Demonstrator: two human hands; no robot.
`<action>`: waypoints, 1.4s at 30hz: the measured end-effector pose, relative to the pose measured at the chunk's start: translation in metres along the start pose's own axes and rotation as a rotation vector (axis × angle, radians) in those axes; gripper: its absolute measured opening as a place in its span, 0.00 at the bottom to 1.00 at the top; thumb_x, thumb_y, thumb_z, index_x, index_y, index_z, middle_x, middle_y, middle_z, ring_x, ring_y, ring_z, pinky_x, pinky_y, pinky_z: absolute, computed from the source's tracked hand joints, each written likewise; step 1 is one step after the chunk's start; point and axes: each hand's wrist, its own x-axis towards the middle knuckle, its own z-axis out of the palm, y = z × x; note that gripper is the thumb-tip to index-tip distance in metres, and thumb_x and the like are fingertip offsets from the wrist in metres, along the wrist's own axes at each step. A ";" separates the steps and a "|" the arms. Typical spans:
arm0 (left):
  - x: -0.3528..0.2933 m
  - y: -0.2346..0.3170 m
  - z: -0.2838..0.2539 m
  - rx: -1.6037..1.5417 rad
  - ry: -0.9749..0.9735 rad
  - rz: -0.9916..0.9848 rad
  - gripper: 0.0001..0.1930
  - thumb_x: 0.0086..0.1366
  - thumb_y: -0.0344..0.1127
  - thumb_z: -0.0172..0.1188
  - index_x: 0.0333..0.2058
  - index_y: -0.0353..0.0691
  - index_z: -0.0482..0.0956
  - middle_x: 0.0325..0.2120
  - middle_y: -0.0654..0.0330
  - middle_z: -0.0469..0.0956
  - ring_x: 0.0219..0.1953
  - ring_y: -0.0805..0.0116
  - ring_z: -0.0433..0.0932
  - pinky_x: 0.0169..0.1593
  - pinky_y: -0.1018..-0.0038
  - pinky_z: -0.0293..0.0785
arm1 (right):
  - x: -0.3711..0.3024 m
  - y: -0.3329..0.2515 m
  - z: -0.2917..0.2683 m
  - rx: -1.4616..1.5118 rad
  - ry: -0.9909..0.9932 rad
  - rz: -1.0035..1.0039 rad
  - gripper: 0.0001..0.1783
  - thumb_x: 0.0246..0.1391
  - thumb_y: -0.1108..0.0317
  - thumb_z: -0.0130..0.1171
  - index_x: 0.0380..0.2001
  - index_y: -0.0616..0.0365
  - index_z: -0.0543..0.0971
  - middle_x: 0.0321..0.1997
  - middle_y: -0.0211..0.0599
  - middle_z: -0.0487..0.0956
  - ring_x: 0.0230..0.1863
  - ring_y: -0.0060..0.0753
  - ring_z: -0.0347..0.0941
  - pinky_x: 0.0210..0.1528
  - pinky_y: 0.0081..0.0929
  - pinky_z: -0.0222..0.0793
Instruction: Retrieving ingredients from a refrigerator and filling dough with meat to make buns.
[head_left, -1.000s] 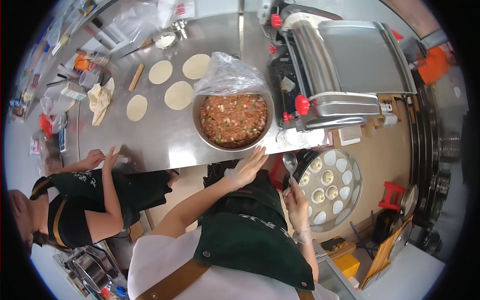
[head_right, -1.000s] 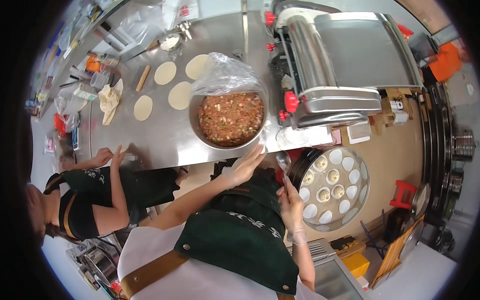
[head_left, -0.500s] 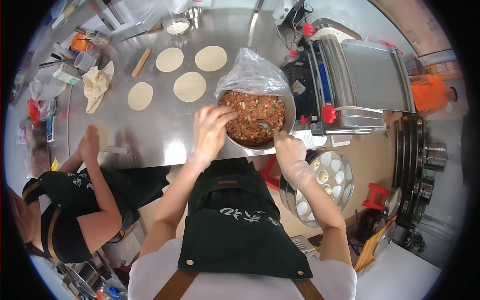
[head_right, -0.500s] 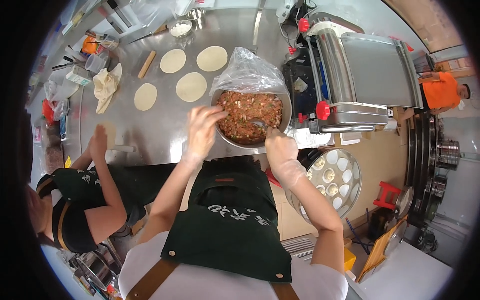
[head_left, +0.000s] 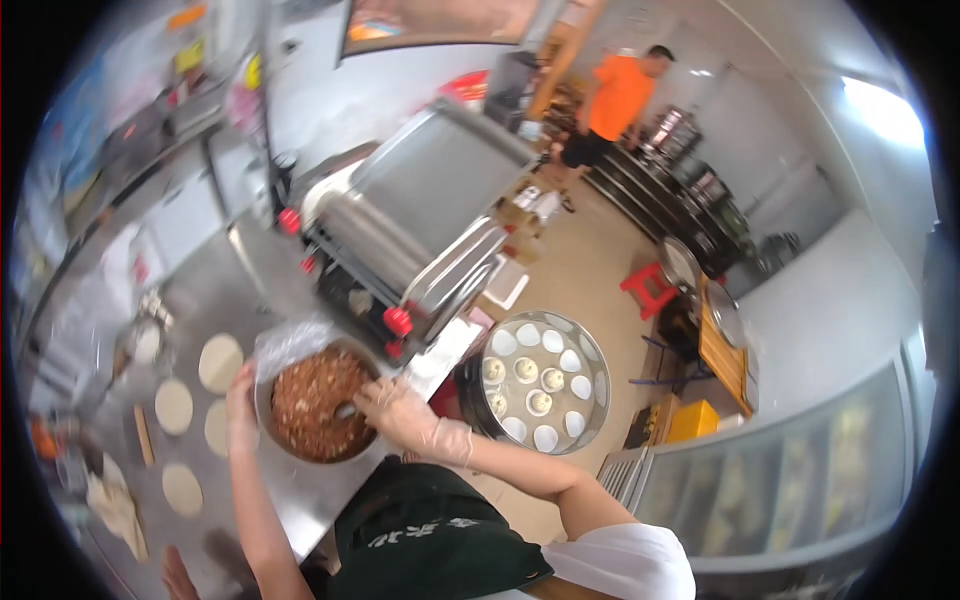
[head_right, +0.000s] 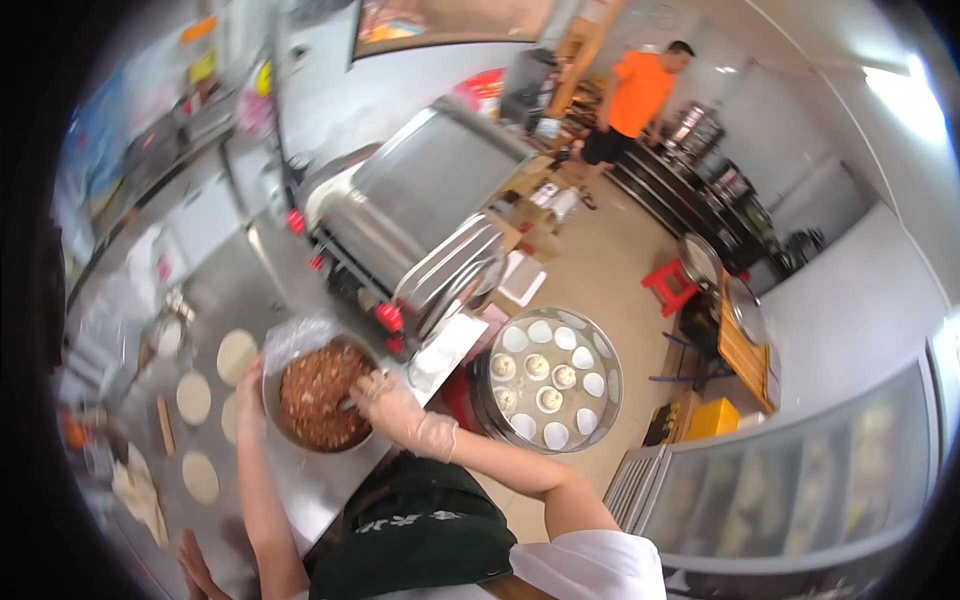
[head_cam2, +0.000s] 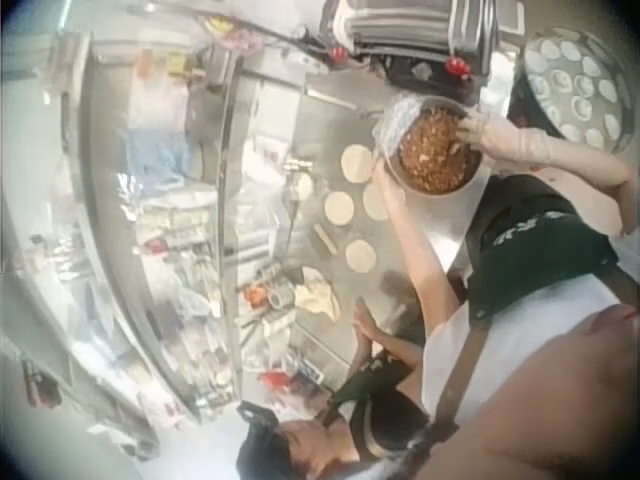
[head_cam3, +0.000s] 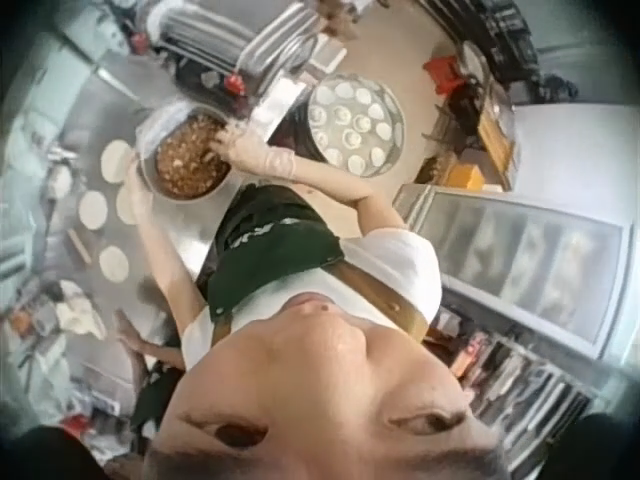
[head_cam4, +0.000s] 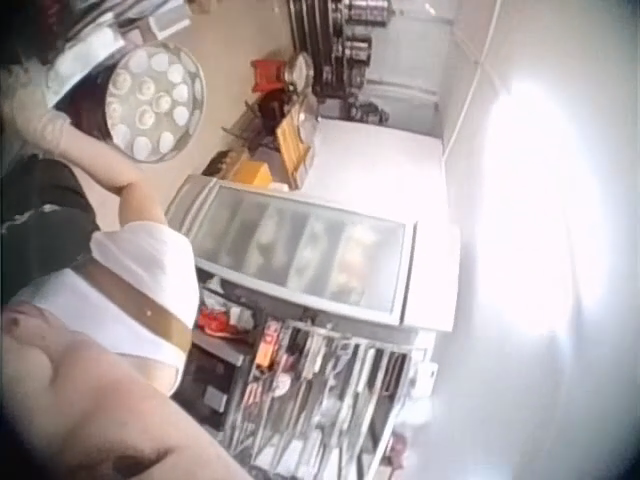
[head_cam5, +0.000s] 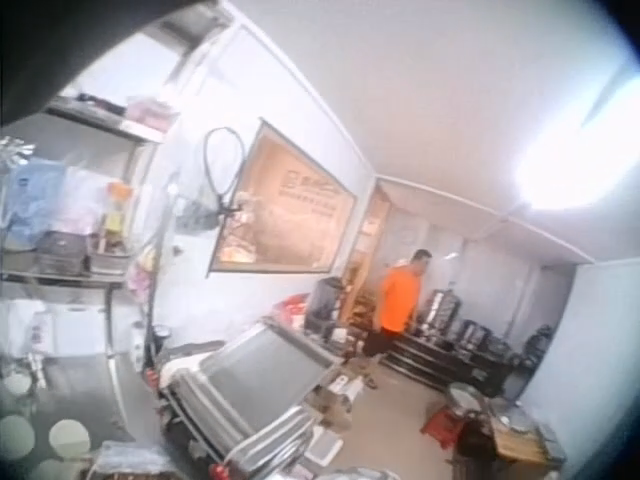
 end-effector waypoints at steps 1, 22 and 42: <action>0.004 -0.005 0.005 0.010 -0.009 0.032 0.24 0.60 0.41 0.53 0.52 0.34 0.70 0.51 0.58 0.72 0.54 0.67 0.68 0.59 0.71 0.60 | -0.003 0.002 -0.005 -0.049 0.024 0.041 0.14 0.45 0.67 0.55 0.37 0.58 0.76 0.33 0.39 0.73 0.36 0.40 0.70 0.40 0.35 0.64; -0.180 -0.049 -0.013 -0.593 0.835 -0.016 0.10 0.62 0.36 0.57 0.41 0.41 0.77 0.37 0.60 0.78 0.39 0.70 0.76 0.44 0.73 0.72 | 0.030 -0.079 0.004 1.234 -0.308 0.677 0.09 0.58 0.80 0.47 0.41 0.67 0.73 0.41 0.39 0.77 0.40 0.26 0.73 0.48 0.24 0.69; -0.164 0.023 -0.155 0.194 1.177 -0.053 0.08 0.58 0.34 0.58 0.30 0.35 0.80 0.23 0.62 0.78 0.24 0.74 0.74 0.29 0.79 0.67 | 0.182 -0.177 0.203 1.218 -0.437 0.779 0.15 0.51 0.69 0.59 0.42 0.64 0.76 0.37 0.36 0.80 0.39 0.25 0.74 0.44 0.23 0.69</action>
